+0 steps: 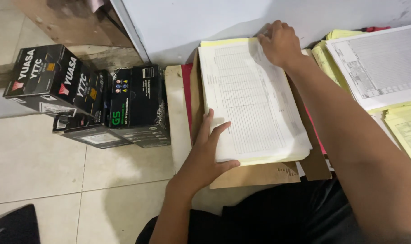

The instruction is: Flipping through and sorting a stack of printed forms

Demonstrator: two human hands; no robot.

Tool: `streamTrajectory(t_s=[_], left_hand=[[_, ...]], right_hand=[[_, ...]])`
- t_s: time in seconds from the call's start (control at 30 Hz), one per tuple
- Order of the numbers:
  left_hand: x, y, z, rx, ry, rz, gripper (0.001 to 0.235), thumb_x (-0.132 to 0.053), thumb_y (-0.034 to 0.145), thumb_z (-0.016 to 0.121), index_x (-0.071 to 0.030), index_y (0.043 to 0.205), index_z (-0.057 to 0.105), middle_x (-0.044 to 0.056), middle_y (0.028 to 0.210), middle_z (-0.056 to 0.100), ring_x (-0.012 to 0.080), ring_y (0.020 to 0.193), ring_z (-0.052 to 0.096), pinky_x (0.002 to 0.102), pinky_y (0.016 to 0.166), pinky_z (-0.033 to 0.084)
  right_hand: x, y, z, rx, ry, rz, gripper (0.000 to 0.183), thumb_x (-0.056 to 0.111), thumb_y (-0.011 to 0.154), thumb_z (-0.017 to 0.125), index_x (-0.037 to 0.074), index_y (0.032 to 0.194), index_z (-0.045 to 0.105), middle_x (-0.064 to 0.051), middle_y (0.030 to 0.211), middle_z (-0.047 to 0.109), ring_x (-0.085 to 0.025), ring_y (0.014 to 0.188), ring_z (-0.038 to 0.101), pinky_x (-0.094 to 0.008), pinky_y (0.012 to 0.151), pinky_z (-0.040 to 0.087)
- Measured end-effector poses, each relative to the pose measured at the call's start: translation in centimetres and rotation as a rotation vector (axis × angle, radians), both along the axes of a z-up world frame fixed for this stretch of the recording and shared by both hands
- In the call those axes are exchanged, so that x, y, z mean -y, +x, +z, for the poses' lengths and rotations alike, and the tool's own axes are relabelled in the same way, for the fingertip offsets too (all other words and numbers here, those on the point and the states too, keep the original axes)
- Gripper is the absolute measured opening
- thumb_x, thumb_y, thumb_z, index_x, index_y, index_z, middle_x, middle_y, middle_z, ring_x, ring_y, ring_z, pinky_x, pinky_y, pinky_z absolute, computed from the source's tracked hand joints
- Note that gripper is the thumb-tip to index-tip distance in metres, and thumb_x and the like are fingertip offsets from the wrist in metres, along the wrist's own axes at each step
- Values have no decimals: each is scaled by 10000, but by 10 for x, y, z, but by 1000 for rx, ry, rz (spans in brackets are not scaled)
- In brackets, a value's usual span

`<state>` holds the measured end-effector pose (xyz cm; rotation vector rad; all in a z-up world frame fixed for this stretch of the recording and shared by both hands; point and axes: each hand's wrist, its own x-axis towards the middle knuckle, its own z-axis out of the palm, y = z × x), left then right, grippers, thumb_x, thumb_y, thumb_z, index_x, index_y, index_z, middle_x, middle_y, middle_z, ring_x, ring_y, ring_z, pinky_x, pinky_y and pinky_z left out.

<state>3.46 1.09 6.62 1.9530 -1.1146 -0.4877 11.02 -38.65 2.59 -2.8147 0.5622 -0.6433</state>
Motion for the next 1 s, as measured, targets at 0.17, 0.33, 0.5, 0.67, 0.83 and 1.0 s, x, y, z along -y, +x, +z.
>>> streamTrajectory(t_s=[0.17, 0.33, 0.5, 0.67, 0.83, 1.0], left_hand=[[-9, 3, 5, -47, -20, -67, 865, -73, 725, 799, -181, 1489, 409, 168, 1708, 41, 372, 1582, 57, 495, 1198, 258], [-6, 0, 2, -57, 25, -22, 1005, -204, 688, 906, -148, 1528, 356, 198, 1702, -38, 407, 1569, 61, 541, 1181, 247], [-3, 2, -3, -37, 4, -10, 980, -193, 688, 914, -123, 1503, 374, 236, 1690, -31, 446, 1561, 46, 582, 1183, 227], [-5, -8, -11, 84, -184, -35, 949, -255, 740, 893, -66, 1502, 359, 309, 1661, -8, 510, 1567, 34, 586, 1219, 211], [7, 1, -10, 59, -82, 16, 1019, -211, 692, 940, -101, 1518, 354, 258, 1671, -113, 465, 1564, -86, 604, 1217, 160], [11, 0, -4, -17, -43, 35, 1021, -207, 639, 929, -131, 1506, 395, 196, 1691, -72, 402, 1574, -51, 547, 1221, 155]], right_hand=[[-10, 6, 9, -78, 121, -95, 359, 290, 1060, 580, 3, 1251, 677, -250, 1189, 503, -429, 1074, 537, -560, 956, 465], [-15, 7, 8, -80, 153, -131, 310, 211, 998, 688, -36, 1161, 595, -220, 1142, 482, -374, 1015, 563, -492, 875, 523], [-13, -2, 2, -23, 93, -55, 292, 253, 1065, 622, -38, 1063, 656, -220, 1212, 504, -377, 1120, 514, -521, 956, 482], [-76, -115, 30, 245, -71, -5, 347, 192, 1069, 702, -92, 1235, 589, -274, 1169, 571, -415, 1047, 549, -500, 878, 468], [-164, -226, 96, -261, 493, -273, 409, 302, 1048, 525, -28, 1275, 604, -222, 1235, 668, -365, 1175, 619, -526, 1020, 485], [-162, -240, 58, -176, 147, -67, 653, 381, 905, 720, -88, 1332, 566, -281, 1249, 640, -426, 1143, 615, -574, 1042, 428]])
